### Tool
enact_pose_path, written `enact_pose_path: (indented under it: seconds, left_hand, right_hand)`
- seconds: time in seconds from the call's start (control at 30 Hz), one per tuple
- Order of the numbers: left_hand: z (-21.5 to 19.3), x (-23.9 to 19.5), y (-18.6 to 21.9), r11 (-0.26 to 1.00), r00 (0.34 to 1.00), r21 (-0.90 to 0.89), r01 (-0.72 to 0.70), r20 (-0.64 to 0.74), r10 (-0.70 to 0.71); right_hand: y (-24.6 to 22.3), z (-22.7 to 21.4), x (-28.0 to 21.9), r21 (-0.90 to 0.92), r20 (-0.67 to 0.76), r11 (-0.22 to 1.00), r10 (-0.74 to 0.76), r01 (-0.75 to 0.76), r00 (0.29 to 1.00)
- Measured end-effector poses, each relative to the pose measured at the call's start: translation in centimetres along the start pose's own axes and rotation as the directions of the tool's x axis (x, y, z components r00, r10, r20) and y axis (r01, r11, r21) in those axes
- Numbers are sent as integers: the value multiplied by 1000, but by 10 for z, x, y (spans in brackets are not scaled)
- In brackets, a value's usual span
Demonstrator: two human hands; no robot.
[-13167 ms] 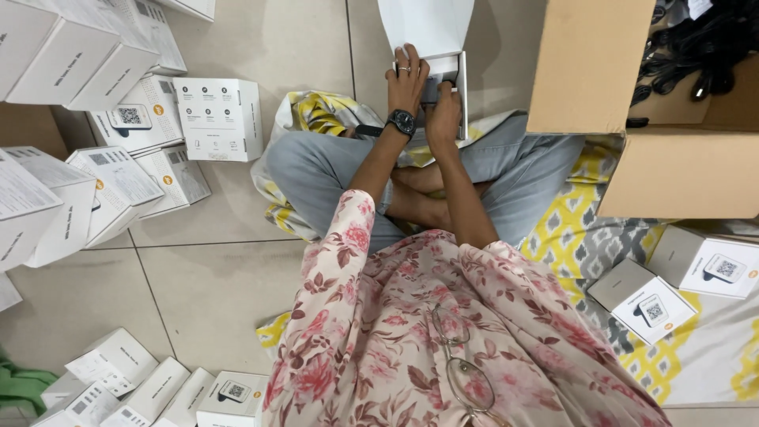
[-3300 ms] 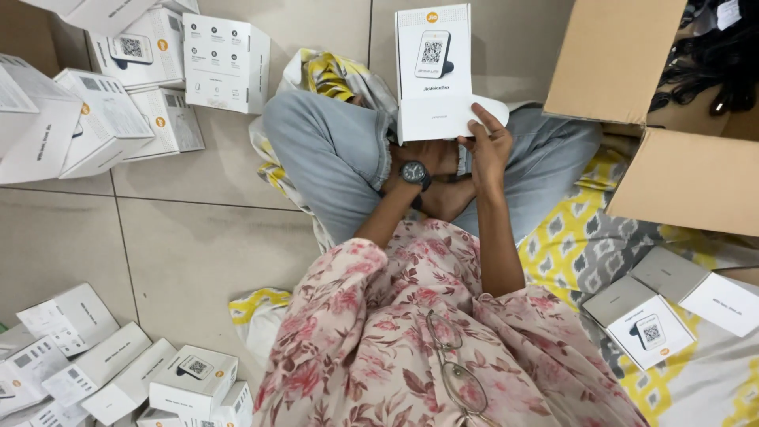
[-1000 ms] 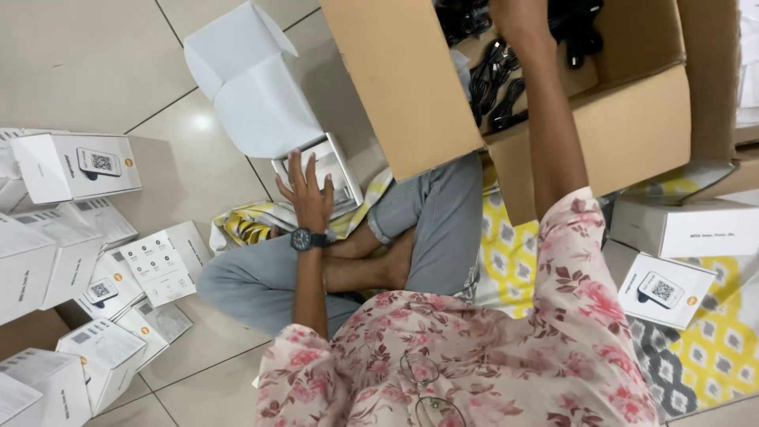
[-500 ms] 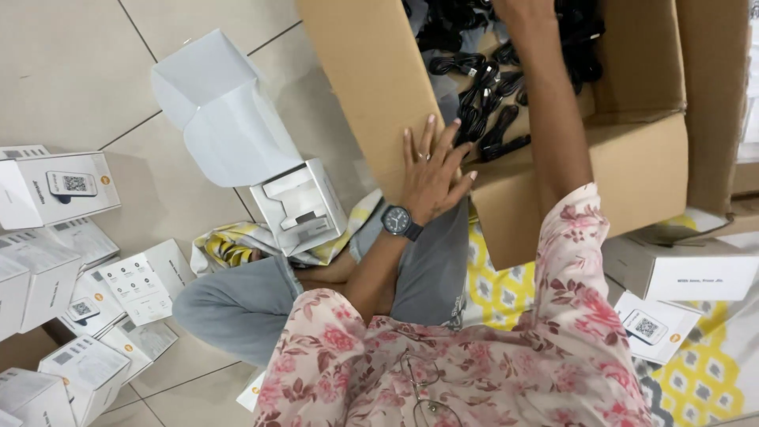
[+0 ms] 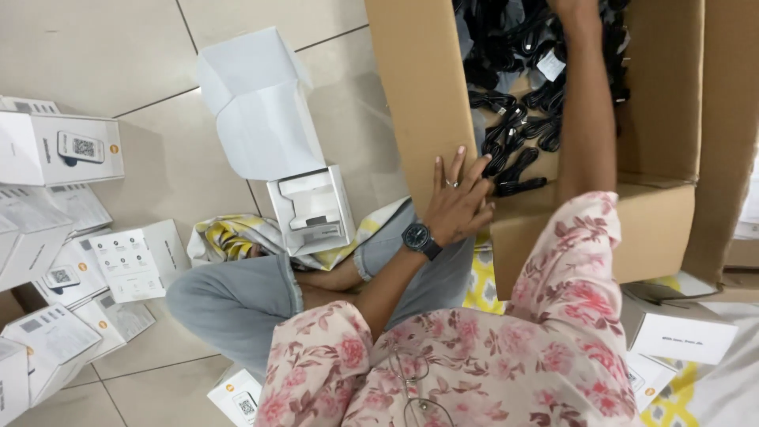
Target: The person unboxes and organizes multiple electronic devices from retail packaging on the floor.
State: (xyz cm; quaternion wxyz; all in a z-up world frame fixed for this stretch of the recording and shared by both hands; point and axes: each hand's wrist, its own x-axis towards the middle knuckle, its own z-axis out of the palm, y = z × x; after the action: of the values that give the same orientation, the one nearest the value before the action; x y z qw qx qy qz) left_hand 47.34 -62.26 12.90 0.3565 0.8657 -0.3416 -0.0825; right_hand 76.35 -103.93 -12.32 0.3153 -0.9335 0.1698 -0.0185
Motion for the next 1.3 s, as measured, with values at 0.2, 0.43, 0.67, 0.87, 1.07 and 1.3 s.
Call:
enact_pose_path:
  seconds: [0.2,0.43,0.67,0.87,1.07,1.3]
  left_hand:
    - [4,3,-38,953,989,-299,-39,123,79]
    - [-76,-118,-84,-207,978,-960,-187,-162,-135]
    - [-127,-279,-108,551,929,-810,200,-22,-370]
    - [-106,-354,-145,377,700,-926,11,-262,-664]
    - [-123,-352,-120,532,635,-847,-10,-416,-651]
    - [-147,-318,-73,815,642,-558,154,-570,-512]
  right_hand:
    - [-274,-202,-211,390,187,845,-462,366,867]
    - [-459,-180,-374,6,739,873,-333,488,586]
    - [-502,-54,-401,280,702,587,-665,760,256]
    - [-466,91,-386,8,652,598,-611,802,449]
    - [-508,59,-483,132,398,642,-732,755,552]
    - [-500,8,-591,18,-135,329,-935,944,328]
